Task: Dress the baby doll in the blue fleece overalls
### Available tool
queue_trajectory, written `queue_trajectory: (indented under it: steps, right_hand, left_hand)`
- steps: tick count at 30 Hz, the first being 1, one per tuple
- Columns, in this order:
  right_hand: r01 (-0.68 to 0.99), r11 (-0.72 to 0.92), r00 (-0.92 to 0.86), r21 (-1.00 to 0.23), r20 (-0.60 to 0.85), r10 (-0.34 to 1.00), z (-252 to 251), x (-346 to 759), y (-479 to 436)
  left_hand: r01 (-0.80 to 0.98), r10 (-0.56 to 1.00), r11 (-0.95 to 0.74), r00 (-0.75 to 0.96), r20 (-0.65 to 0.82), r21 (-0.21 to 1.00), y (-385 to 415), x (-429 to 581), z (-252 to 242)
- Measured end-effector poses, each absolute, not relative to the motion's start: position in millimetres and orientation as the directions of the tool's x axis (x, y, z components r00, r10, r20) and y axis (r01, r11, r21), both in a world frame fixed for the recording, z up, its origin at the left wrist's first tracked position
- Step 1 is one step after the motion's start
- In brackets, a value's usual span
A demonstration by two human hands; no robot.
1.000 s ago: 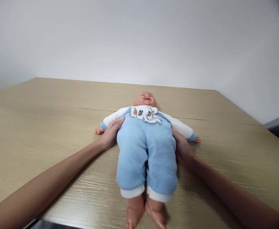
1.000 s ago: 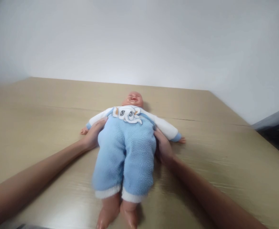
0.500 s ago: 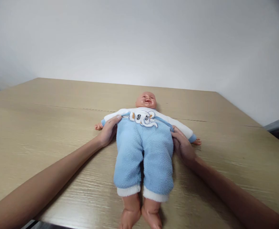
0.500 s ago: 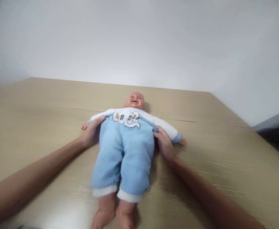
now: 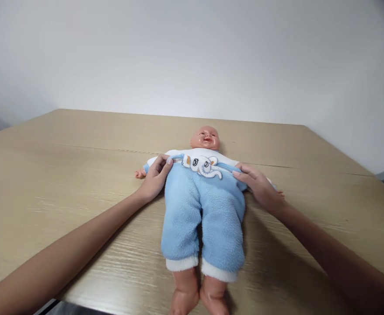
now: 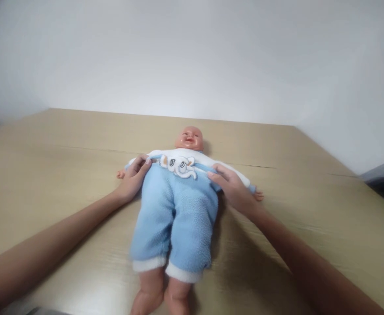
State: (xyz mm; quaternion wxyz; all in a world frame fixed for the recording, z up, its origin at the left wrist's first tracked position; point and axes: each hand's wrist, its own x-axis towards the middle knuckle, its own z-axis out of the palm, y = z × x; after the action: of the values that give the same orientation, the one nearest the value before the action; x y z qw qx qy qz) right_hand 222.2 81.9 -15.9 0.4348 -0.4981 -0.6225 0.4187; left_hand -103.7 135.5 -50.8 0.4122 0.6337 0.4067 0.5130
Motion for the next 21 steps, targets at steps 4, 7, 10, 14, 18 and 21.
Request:
queue_trajectory:
  steps: [4, 7, 10, 14, 18, 21]
  right_hand:
    - [0.102, -0.018, -0.144, -0.995, -0.032, 0.989, -12, 222, 104]
    - [0.102, -0.016, -0.055, -0.995, -0.022, 0.998, -24, 218, 117]
    - [0.297, 0.073, 0.007, -0.952, 0.078, 0.997, -32, 213, 122]
    - [0.406, 0.128, -0.007, -0.905, 0.137, 0.991, -21, 204, 125]
    - [0.468, 0.120, 0.070, -0.876, 0.172, 0.983, 2, 189, 135]
    - [0.612, 0.143, 0.121, -0.778, 0.271, 0.955, 21, 170, 147]
  left_hand:
    - [0.109, 0.929, -0.365, 0.109, 0.354, 0.924, 136, -104, -51]
    - [0.121, 0.923, -0.382, 0.091, 0.373, 0.916, 137, -106, -52]
    - [0.105, 0.923, -0.384, 0.075, 0.378, 0.917, 138, -108, -56]
    - [0.077, 0.918, -0.395, 0.059, 0.391, 0.915, 140, -108, -59]
    - [0.092, 0.906, -0.423, 0.043, 0.420, 0.902, 139, -106, -58]
    - [0.110, 0.899, -0.437, 0.029, 0.437, 0.893, 139, -106, -59]
